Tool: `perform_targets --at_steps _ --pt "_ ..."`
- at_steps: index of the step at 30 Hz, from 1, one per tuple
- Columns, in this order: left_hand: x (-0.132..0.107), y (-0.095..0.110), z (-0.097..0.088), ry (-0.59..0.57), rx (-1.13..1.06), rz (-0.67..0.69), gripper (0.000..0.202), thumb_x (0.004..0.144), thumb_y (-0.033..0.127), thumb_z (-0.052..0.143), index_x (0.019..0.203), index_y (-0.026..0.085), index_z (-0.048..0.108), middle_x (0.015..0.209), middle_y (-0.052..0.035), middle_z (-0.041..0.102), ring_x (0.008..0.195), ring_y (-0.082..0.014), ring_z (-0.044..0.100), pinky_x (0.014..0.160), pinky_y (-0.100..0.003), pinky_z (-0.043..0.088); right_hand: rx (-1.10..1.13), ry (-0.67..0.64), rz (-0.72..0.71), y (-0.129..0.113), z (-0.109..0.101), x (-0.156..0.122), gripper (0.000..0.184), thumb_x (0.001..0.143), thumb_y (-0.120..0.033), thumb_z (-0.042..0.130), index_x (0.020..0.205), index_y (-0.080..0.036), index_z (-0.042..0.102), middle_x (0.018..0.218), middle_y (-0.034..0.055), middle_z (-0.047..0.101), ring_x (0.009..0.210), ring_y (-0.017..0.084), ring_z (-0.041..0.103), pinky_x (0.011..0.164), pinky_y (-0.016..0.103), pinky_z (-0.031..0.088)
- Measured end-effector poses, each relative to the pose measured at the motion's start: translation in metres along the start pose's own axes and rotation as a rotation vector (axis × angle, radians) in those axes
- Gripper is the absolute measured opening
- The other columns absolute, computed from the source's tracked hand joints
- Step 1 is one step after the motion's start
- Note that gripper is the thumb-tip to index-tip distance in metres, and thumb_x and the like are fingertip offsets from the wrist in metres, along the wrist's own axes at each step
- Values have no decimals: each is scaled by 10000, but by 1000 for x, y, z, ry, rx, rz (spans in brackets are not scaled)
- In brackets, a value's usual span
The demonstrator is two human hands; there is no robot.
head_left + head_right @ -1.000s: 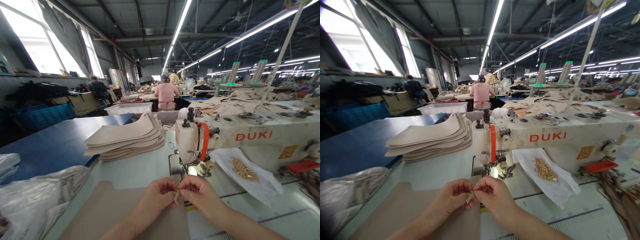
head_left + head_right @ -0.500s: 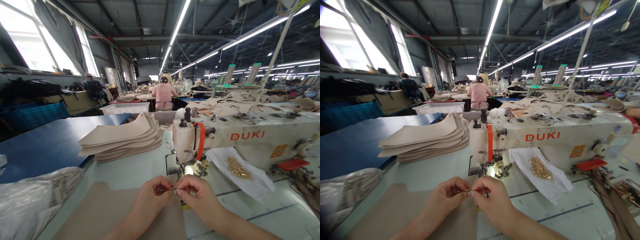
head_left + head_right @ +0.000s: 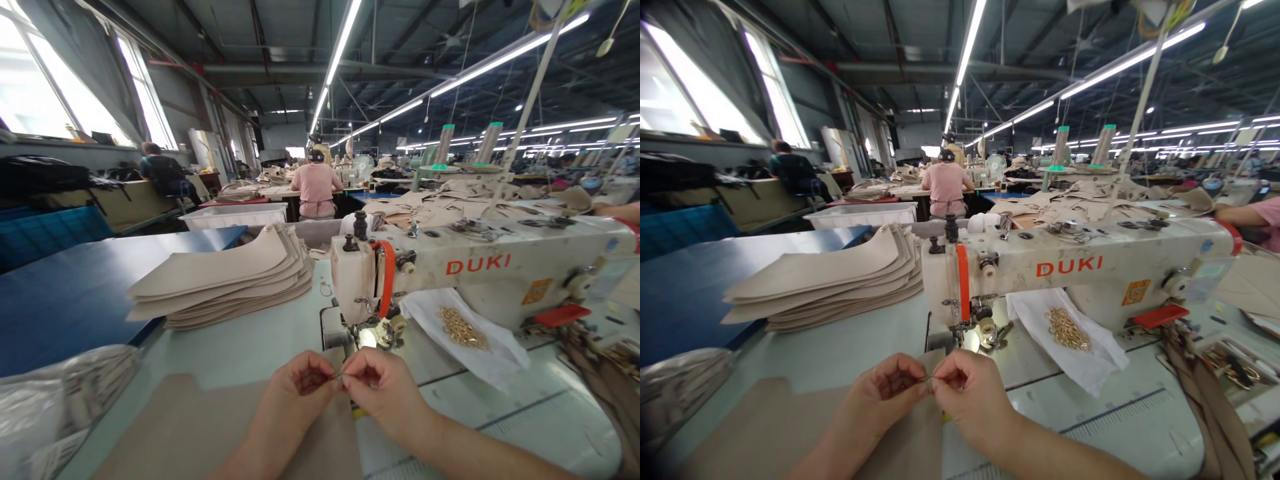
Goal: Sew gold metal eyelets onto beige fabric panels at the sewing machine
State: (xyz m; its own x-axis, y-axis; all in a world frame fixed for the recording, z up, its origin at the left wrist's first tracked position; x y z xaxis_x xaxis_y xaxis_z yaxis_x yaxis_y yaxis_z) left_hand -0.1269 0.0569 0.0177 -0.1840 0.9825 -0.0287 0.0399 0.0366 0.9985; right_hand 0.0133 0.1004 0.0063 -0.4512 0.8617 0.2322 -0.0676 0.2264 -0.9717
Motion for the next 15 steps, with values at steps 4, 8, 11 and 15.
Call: perform_targets --at_steps 4,8,11,15 --pt "-5 6 -1 65 107 121 129 625 232 681 660 184 566 630 32 597 591 -121 566 581 -215 458 75 -22 42 -4 -2 0 41 699 -191 635 714 -179 599 657 -16 624 614 116 563 583 216 427" --pt "-8 11 -1 74 210 173 61 657 204 630 682 190 576 666 19 615 631 -140 599 624 -234 485 116 -57 74 -6 -4 -1 77 712 -193 627 787 -183 612 706 -5 664 669 132 612 637 230 458" --pt "-8 11 -2 67 244 192 43 671 198 616 694 191 581 678 15 625 641 -143 604 638 -238 489 41 -82 82 -3 -4 -1 39 743 -205 599 742 -183 632 654 -9 649 629 127 598 612 228 457" --pt "-6 7 -2 23 197 136 68 677 223 626 716 182 590 675 11 631 634 -143 602 617 -233 481 4 -91 78 1 -3 0 55 741 -177 574 721 -180 626 637 -16 634 613 123 588 596 222 459"
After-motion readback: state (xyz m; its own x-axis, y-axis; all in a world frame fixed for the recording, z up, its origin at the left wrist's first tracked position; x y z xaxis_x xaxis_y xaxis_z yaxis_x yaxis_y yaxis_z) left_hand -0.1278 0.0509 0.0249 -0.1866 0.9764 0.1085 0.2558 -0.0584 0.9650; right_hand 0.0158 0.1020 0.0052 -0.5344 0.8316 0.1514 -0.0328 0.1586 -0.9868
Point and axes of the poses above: each hand's wrist, its own x-axis towards the middle knuckle, its own z-axis out of the palm, y = z × x, the point moved 4 cm from there along x, towards the middle knuckle
